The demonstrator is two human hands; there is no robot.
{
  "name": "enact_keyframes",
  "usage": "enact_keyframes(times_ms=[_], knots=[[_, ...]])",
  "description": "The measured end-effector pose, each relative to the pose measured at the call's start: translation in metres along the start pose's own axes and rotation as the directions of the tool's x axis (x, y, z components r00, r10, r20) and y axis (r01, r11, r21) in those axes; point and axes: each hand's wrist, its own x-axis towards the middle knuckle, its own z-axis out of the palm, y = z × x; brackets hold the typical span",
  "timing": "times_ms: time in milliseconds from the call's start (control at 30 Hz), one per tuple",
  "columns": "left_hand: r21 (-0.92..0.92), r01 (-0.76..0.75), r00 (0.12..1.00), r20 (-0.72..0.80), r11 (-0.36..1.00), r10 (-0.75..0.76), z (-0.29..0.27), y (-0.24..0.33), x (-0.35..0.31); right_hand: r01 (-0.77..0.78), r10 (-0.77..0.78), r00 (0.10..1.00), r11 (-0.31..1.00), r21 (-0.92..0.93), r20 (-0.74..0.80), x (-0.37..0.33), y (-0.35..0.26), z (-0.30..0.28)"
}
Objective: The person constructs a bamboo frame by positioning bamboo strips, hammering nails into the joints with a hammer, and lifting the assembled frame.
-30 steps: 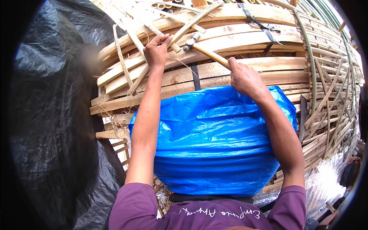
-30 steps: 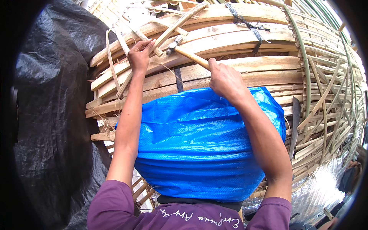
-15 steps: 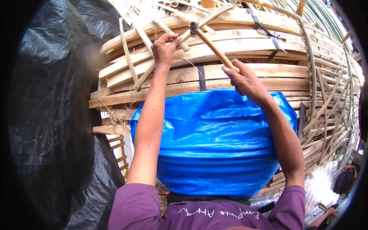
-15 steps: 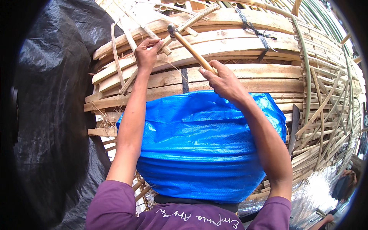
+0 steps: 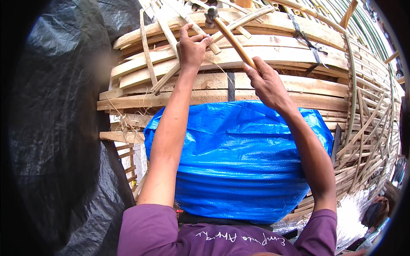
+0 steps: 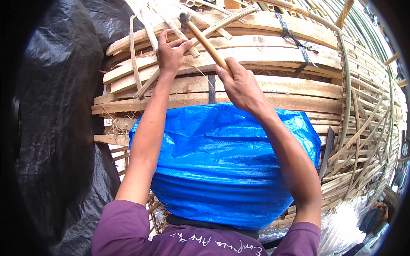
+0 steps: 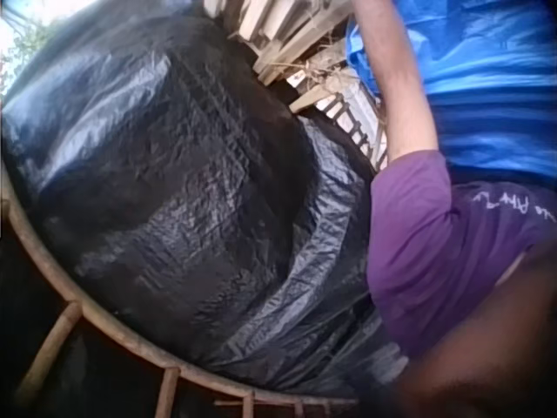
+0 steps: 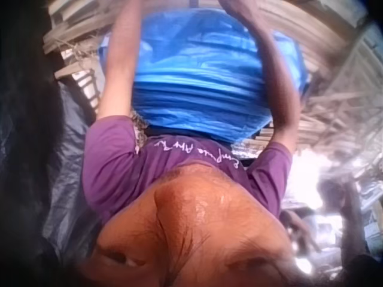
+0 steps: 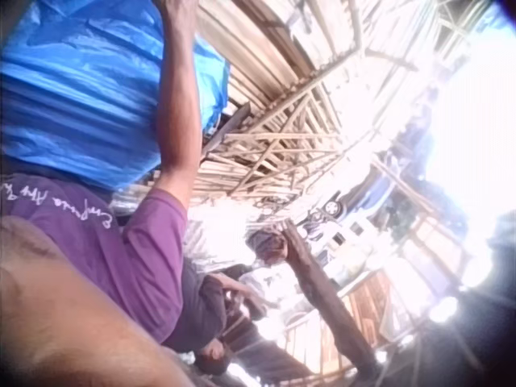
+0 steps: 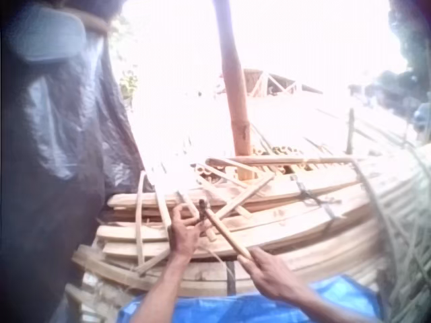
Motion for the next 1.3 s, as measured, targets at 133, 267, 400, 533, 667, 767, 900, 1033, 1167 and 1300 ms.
enact_keyframes(times_ms=[133,267,400,533,667,767,900,1033,1167,1300], knots=[[0.065,-0.024,1.0,-0.003,0.998,0.024,-0.004,0.002,-0.001,0.0,0.0,1.0,1.0,0.004,0.016,-0.001,-0.01,0.002],[0.08,-0.024,1.0,-0.016,0.996,0.025,-0.001,0.009,-0.004,0.034,-0.029,0.999,0.992,0.124,-0.046,-0.004,-0.017,-0.002],[0.037,0.033,0.999,-0.02,0.999,-0.032,-0.002,0.002,-0.003,-0.001,0.0,1.0,0.996,-0.086,-0.011,0.001,0.002,0.004],[0.13,-0.044,0.999,-0.024,0.991,0.047,-0.001,0.004,-0.002,0.002,0.004,0.998,0.995,0.096,-0.067,0.001,-0.019,-0.007],[0.088,-0.037,0.999,-0.035,0.995,0.04,-0.002,0.001,-0.002,0.085,-0.077,0.992,0.994,0.076,-0.096,-0.003,-0.013,0.003],[0.039,0.016,1.0,-0.02,0.999,-0.015,-0.003,0.0,-0.003,0.034,-0.038,0.998,0.996,-0.088,-0.044,0.006,0.007,0.01],[0.215,-0.06,0.995,-0.07,0.975,0.077,-0.005,0.008,-0.004,0.029,-0.017,0.992,0.996,0.088,-0.128,0.005,-0.011,-0.007],[0.131,-0.071,0.997,-0.019,0.989,0.074,-0.001,0.0,0.002,0.097,-0.037,0.989,0.899,0.427,-0.145,-0.002,-0.032,-0.021],[0.115,-0.051,0.999,-0.004,0.992,0.052,-0.002,-0.002,-0.006,-0.003,0.068,0.993,0.821,0.571,-0.093,-0.006,-0.017,-0.025],[0.231,-0.191,0.98,-0.016,0.954,0.2,-0.003,-0.002,-0.007,-0.012,0.118,0.983,0.798,0.603,-0.137,-0.011,-0.011,-0.034]])
